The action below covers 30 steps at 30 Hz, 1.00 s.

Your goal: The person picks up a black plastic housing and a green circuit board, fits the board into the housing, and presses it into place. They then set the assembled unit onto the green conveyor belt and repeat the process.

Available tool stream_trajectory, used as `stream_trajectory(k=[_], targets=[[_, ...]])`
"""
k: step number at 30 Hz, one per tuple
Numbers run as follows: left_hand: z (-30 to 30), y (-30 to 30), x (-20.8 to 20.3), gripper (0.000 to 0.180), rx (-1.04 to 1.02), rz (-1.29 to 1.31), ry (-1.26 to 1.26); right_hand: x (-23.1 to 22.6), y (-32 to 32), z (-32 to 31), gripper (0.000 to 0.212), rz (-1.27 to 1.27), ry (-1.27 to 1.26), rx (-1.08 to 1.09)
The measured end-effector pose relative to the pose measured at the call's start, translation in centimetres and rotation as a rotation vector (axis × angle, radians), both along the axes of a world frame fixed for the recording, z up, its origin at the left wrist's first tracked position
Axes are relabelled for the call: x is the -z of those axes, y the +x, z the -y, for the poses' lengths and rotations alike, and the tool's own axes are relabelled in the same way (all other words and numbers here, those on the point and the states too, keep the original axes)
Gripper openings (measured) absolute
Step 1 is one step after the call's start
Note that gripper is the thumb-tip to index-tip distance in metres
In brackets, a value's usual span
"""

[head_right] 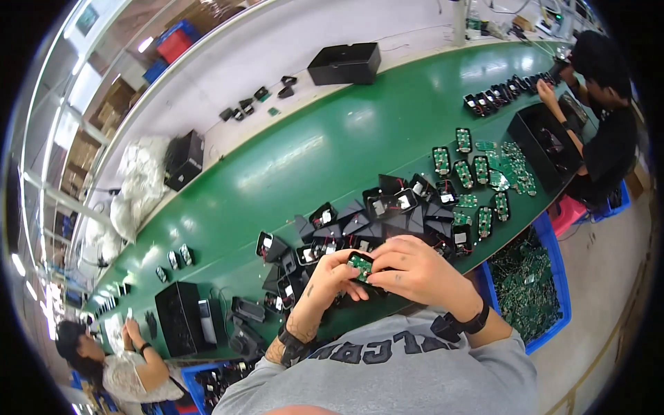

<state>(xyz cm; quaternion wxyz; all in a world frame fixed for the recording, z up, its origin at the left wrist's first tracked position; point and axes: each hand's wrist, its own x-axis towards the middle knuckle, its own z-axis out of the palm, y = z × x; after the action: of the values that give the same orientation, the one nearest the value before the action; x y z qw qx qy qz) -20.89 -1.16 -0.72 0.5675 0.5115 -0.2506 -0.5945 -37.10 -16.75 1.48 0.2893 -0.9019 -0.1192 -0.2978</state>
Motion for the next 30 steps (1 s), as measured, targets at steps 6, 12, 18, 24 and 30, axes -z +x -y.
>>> stream_trajectory(k=[6,12,18,24,30], targets=[[1.3,-1.3,-0.1,0.038,-0.113,0.203,-0.149,1.9,0.2,-1.6,0.014,-0.001,0.4,0.427],[2.8,-4.2,-1.1,0.038,-0.257,0.36,-0.2,3.8,-0.8,-1.1,0.015,0.025,0.756,0.5],[3.7,-7.6,-0.7,0.039,-0.422,0.309,-0.196,6.0,-1.6,1.0,0.013,-0.075,1.166,0.246],[5.7,-10.4,-1.2,0.041,-0.553,0.446,-0.18,5.1,-2.7,3.8,0.012,0.06,0.848,0.277],[6.4,-10.2,-1.4,0.042,-0.759,0.485,-0.141,4.3,-1.4,4.6,0.012,0.118,0.581,0.197]])
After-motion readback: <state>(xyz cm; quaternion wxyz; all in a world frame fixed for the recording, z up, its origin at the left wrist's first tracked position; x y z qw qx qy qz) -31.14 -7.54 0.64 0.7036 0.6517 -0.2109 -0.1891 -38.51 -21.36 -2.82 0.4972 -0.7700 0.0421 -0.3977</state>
